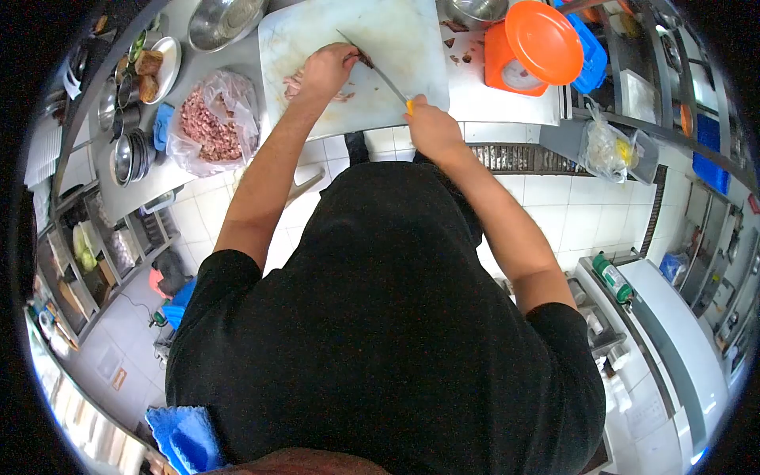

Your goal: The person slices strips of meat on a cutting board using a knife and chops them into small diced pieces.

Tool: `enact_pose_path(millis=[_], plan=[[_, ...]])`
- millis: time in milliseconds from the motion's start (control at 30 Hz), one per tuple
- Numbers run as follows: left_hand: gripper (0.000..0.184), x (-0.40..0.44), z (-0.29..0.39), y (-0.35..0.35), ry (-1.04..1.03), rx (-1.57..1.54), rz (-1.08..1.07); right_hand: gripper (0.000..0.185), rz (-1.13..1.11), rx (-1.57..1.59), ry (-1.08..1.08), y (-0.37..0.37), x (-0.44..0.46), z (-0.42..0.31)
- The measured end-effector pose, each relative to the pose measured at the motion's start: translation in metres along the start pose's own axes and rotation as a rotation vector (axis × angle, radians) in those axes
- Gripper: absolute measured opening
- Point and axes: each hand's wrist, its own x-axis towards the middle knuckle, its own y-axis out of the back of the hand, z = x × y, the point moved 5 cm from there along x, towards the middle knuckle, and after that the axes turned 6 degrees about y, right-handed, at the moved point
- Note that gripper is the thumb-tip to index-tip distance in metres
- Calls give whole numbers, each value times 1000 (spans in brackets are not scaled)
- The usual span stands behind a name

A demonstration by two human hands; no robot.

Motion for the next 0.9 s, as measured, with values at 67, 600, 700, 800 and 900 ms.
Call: enact_pose_path(millis=[67,600,700,800,900], plan=[[15,0,1,2,5,19,-17,35,25,13,10,0,14,-7],[32,2,15,13,-218,130,16,41,139,55,-47,12,-41,28],[26,10,10,9,-223,175,-163,41,147,57,-58,6,-55,38],[22,9,19,11,-104,216,-225,41,172,55,-83,4,-65,41],[20,-2,27,6,-27,243,-131,40,193,32,-119,5,-69,41]])
